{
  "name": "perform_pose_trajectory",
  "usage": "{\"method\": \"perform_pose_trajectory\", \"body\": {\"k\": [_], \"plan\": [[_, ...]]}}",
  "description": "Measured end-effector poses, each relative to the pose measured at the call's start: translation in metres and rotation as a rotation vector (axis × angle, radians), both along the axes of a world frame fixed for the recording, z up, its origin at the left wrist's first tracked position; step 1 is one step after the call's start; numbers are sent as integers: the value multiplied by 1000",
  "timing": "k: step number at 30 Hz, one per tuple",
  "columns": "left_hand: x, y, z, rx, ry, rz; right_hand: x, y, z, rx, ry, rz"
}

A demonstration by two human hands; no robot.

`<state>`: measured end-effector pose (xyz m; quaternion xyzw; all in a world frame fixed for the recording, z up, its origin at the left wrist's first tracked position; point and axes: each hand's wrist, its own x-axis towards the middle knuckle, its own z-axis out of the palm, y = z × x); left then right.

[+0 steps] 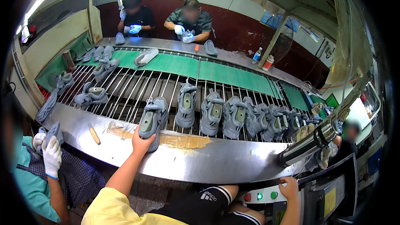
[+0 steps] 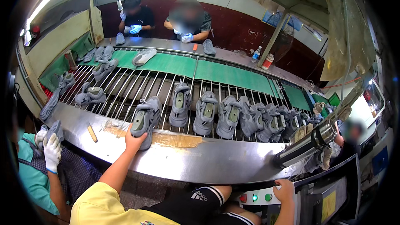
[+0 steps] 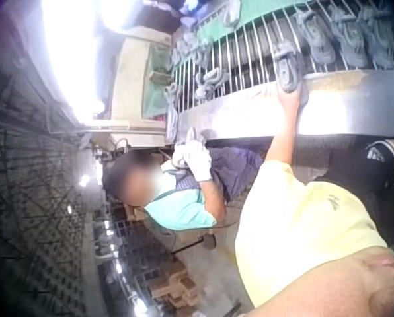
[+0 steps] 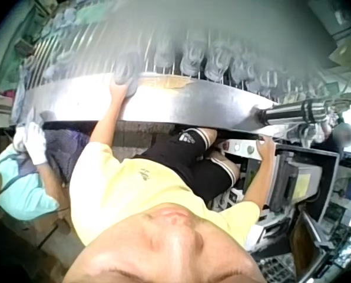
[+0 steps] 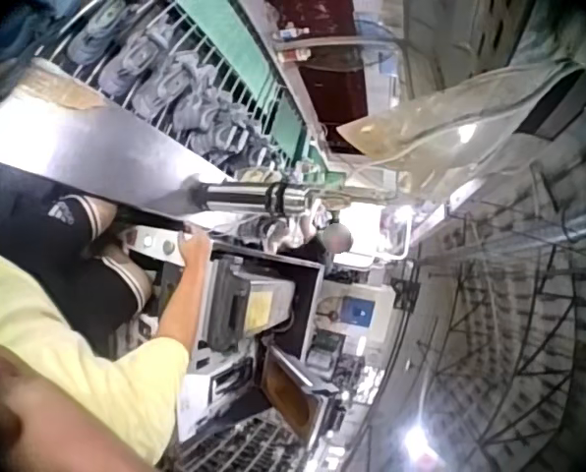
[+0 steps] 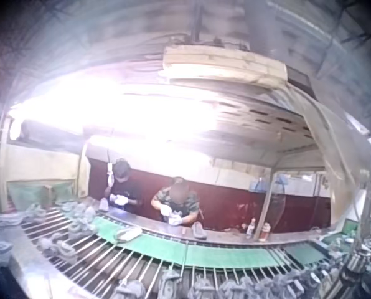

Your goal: The person takes grey shoes from a conveyor belt, places them into a lasting machine one by one, and returns them to the belt after the machine process.

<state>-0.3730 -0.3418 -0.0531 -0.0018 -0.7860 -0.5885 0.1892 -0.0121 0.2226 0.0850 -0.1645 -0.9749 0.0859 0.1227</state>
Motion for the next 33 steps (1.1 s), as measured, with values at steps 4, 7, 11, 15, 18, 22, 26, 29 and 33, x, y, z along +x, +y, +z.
{"method": "perform_pose_trajectory", "body": {"k": [4, 7, 11, 15, 18, 22, 26, 29, 33], "plan": [[-69, 35, 15, -128, -102, 36, -4, 3, -6, -86, -5, -76], [-105, 49, 2, -175, -128, -17, -2, 2, -10, -75, 24, -100], [-119, 63, -11, -220, -120, -83, -2, 2, -12, 5, 44, -81], [-136, 64, -12, -231, -160, -83, -4, -3, -7, -78, -4, -126], [-151, 74, -7, -305, -200, -80, -2, 0, -8, 17, 37, -84], [-137, 79, -4, -389, -199, -113, 0, 1, -4, -21, 3, -117], [-85, 76, -15, -619, -70, -66, 5, 4, -5, -42, 9, -68], [-30, 49, -27, -834, 2, 1, 4, 1, -4, -44, 20, -38], [28, 5, -27, -924, -130, 172, 3, -4, 0, -26, 6, -34]]}}
